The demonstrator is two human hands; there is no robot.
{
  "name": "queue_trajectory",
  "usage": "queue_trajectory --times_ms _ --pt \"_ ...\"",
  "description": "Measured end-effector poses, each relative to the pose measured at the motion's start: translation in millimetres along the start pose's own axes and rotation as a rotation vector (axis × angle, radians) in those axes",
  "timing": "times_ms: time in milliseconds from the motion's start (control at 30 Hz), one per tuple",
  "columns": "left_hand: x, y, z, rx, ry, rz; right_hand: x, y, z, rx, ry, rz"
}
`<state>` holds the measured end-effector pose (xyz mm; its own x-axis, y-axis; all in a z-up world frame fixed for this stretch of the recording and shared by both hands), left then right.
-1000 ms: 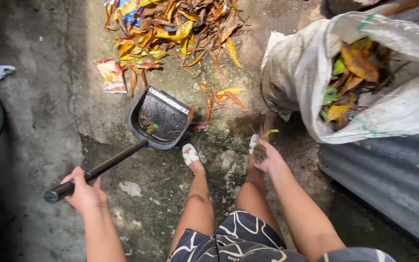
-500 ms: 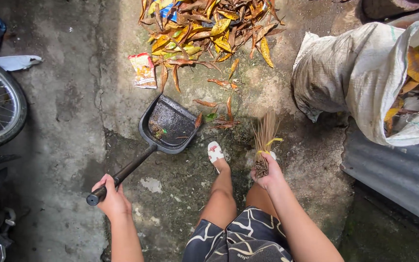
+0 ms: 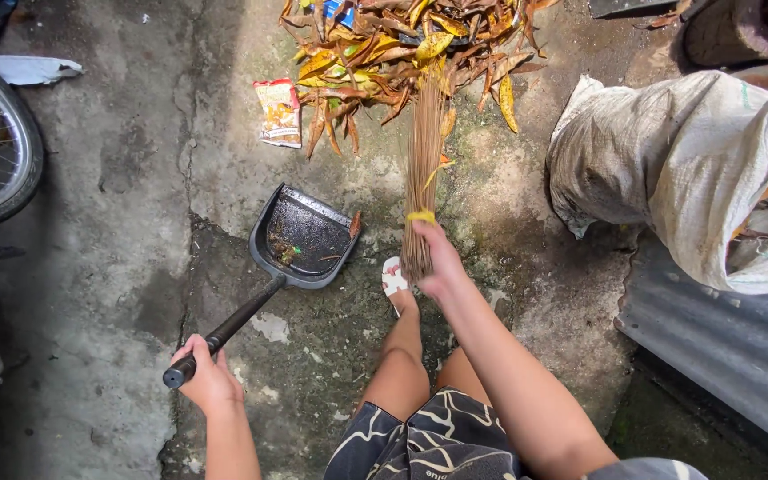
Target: The recorder uses a broom and dustpan to sweep up dried leaves and place them into a white plastic bag.
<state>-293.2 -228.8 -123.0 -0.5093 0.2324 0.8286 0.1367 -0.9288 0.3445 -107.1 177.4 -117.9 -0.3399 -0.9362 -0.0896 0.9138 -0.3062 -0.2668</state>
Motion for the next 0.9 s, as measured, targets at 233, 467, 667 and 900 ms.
queue_trajectory --times_ms 233,467,667,900 --pt "-31.3 12.2 1.7 0.035 0.053 0.035 77.8 25.1 -39.6 -0.223 -0.045 0.565" --pt "-40.4 -6.3 22.2 0.094 0.067 0.108 155.3 -103.2 -143.1 -0.428 -0.210 0.736" --pt "-22.6 -29.4 27.5 0.062 0.054 0.129 32.1 -94.0 -231.6 -0.258 -0.050 0.505" --pt "18.6 -128.7 6.6 0.016 -0.031 0.085 -188.2 -39.8 -169.4 -0.158 0.102 0.628"
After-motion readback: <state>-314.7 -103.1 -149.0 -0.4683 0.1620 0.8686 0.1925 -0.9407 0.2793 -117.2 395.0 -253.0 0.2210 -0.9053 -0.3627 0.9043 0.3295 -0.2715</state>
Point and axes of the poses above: each hand's wrist, its own z-axis away from the middle knuckle, its own y-axis out of the back of the hand, x = y × z, the point moved 3 cm from there along -z, towards the middle knuckle, and after that the axes turned 14 degrees about -z, right-handed, at the moved point
